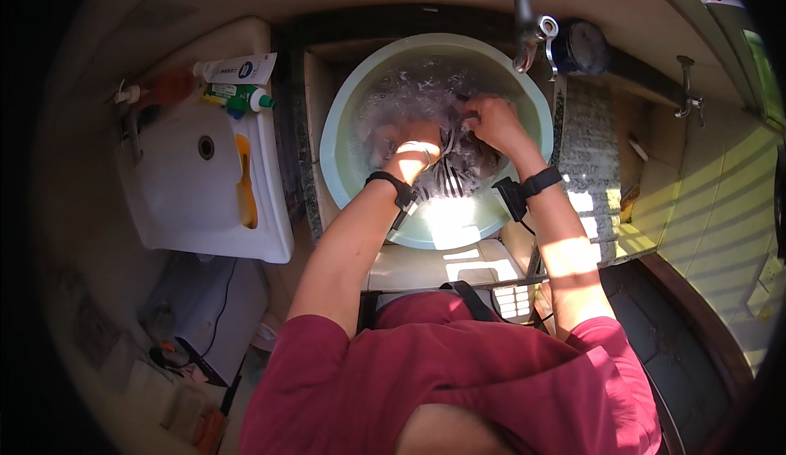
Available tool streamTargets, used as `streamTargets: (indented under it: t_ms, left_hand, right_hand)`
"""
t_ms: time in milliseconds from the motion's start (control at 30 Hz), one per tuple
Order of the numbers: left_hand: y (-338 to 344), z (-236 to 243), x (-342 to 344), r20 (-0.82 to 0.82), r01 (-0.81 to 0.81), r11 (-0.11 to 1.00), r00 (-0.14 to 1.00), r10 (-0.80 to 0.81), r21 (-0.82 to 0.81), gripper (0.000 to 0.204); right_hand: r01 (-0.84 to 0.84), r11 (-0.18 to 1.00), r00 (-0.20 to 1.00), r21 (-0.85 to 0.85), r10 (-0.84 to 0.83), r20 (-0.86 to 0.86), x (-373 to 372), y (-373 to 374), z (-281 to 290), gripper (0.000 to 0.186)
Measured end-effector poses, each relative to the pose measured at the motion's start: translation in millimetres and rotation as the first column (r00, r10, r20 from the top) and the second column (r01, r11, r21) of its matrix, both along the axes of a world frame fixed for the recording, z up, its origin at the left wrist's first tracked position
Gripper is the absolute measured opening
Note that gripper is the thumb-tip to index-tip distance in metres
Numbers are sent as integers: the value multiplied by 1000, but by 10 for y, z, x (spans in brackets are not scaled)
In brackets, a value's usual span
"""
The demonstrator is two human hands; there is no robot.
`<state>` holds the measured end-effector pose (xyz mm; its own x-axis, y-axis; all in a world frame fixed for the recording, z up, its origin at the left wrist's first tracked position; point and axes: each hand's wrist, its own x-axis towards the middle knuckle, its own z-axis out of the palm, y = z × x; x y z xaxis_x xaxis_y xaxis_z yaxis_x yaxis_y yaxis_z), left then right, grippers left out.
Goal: The person scrubs a brown garment with a brush on a washboard, then places it into a basin of water. They add a striped garment to the basin, agitate both items, and rinse their hands under a tap. The person then moves the basin to the floor and cleans the washboard.
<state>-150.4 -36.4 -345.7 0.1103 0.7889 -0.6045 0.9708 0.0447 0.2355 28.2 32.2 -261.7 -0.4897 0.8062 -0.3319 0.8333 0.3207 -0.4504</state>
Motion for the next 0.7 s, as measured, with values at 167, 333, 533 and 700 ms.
streamTargets:
  t_ms: [167, 333, 533, 700]
  left_hand:
    - [405, 994, 204, 496, -375, 927, 810, 311, 31, 40]
    - [929, 1183, 291, 882, -564, 825, 372, 289, -33, 32]
    - [1241, 1315, 368, 839, -399, 753, -87, 536, -523, 25]
    - [1247, 1160, 599, 687, -193, 701, -488, 538, -687, 20]
  right_hand:
    - [469, 882, 575, 41, -270, -772, 89, 69, 1414, 62]
    - [325, 885, 770, 334, -42, -637, -103, 443, 1702, 56]
    - [274, 894, 760, 354, 24, -650, 5, 599, 1644, 42]
    - [480, 843, 260, -245, -403, -878, -34, 412, 1263, 38]
